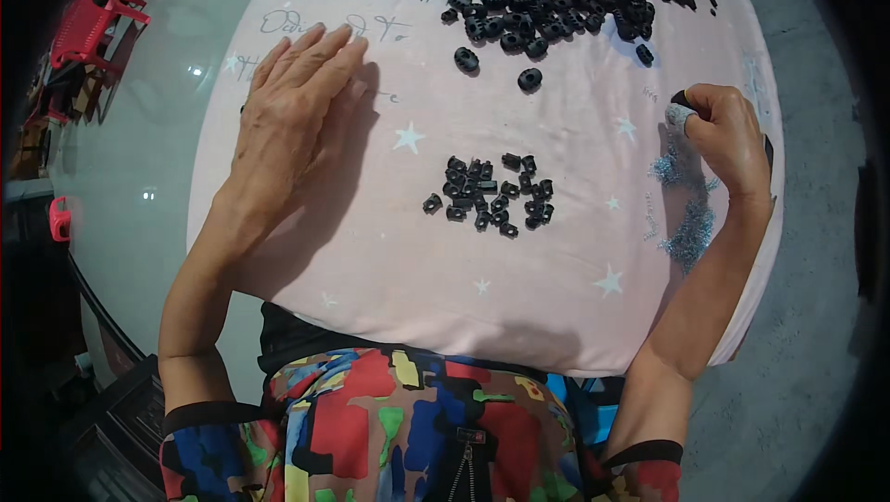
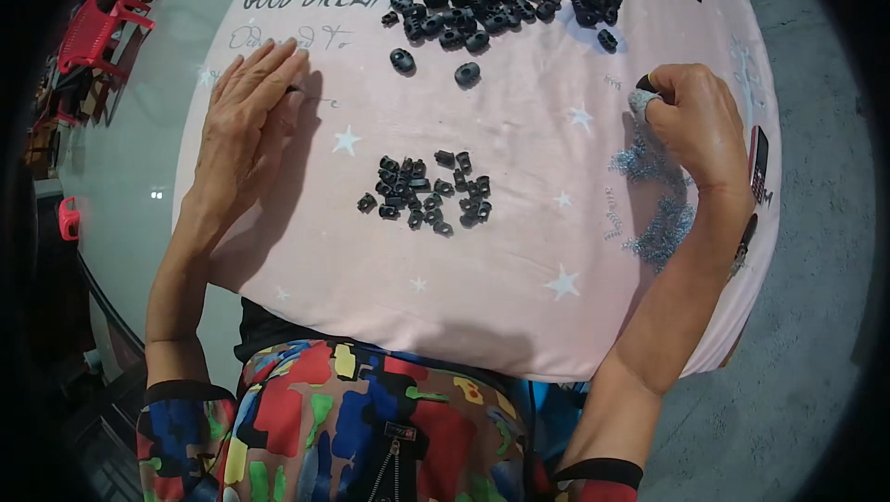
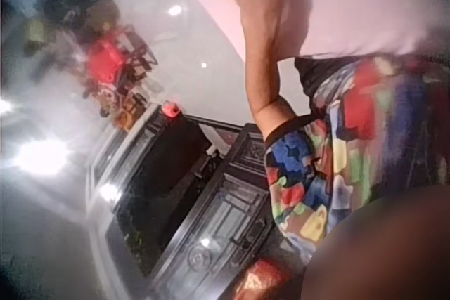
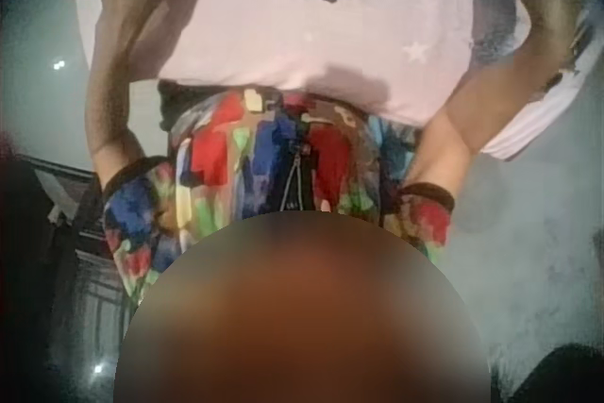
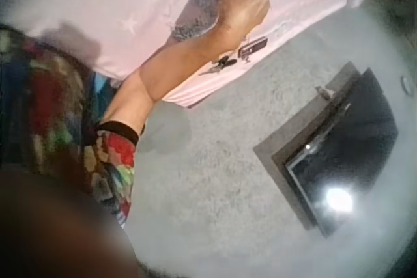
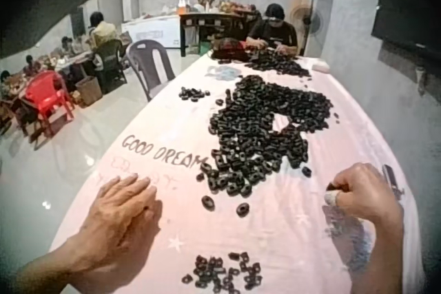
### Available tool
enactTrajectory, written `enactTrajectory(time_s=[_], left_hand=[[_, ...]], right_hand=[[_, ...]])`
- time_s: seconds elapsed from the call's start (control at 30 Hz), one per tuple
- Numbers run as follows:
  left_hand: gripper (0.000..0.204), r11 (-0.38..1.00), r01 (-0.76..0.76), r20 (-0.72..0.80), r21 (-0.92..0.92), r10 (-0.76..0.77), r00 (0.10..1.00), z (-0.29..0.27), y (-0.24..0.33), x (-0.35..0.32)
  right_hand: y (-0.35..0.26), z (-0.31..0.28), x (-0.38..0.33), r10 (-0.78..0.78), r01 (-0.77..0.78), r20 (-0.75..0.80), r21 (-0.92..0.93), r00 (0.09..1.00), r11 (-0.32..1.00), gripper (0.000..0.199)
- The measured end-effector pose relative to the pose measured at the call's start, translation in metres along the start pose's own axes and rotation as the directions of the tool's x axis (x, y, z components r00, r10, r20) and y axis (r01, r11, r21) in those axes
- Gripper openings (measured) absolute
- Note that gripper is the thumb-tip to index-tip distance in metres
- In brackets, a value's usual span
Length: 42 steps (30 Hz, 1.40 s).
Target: Assembling small black plastic components by hand on a workshop table.
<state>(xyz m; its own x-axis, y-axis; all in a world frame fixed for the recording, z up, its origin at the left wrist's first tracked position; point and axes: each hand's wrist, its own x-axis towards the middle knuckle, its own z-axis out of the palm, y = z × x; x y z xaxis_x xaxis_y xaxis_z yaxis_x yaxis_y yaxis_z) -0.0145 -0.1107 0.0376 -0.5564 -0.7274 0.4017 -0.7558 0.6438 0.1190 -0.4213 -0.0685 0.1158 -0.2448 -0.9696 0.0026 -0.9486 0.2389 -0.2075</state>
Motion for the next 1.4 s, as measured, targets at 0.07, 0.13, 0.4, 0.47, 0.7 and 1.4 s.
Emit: enactTrajectory(time_s=[0.07, 0.13, 0.4, 0.47, 0.7, 1.4], left_hand=[[0.035, 0.992, -0.044, -0.042, -0.118, 0.04, 0.998, -0.004, 0.005, 0.01], [0.029, 0.978, -0.063, -0.098, -0.197, 0.044, 0.994, 0.0, 0.013, 0.024], [0.026, 0.963, 0.105, 0.087, -0.248, -0.086, 0.992, 0.037, 0.023, 0.092], [0.025, 0.962, 0.101, 0.068, -0.255, -0.087, 0.994, 0.046, 0.024, 0.099], [0.021, 0.664, 0.267, 0.187, -0.698, -0.191, 0.964, 0.042, 0.029, 0.091], [0.024, 0.43, 0.417, 0.333, -0.801, -0.259, 0.907, 0.022, 0.014, 0.091]], right_hand=[[0.002, 0.005, 0.003, -0.069, 0.069, 0.009, 0.044, 0.998, 0.997, 0.025], [0.0, 0.014, 0.002, -0.091, 0.092, -0.011, 0.07, 0.996, 0.993, 0.027], [-0.004, 0.026, 0.006, -0.23, 0.235, -0.062, 0.07, 0.971, 0.97, 0.019], [-0.006, 0.027, 0.006, -0.241, 0.247, -0.081, 0.073, 0.967, 0.966, 0.02], [-0.023, 0.029, 0.004, -0.221, 0.229, -0.082, 0.107, 0.972, 0.968, 0.022], [-0.042, 0.043, -0.005, -0.297, 0.284, -0.041, 0.444, 0.954, 0.85, 0.022]])
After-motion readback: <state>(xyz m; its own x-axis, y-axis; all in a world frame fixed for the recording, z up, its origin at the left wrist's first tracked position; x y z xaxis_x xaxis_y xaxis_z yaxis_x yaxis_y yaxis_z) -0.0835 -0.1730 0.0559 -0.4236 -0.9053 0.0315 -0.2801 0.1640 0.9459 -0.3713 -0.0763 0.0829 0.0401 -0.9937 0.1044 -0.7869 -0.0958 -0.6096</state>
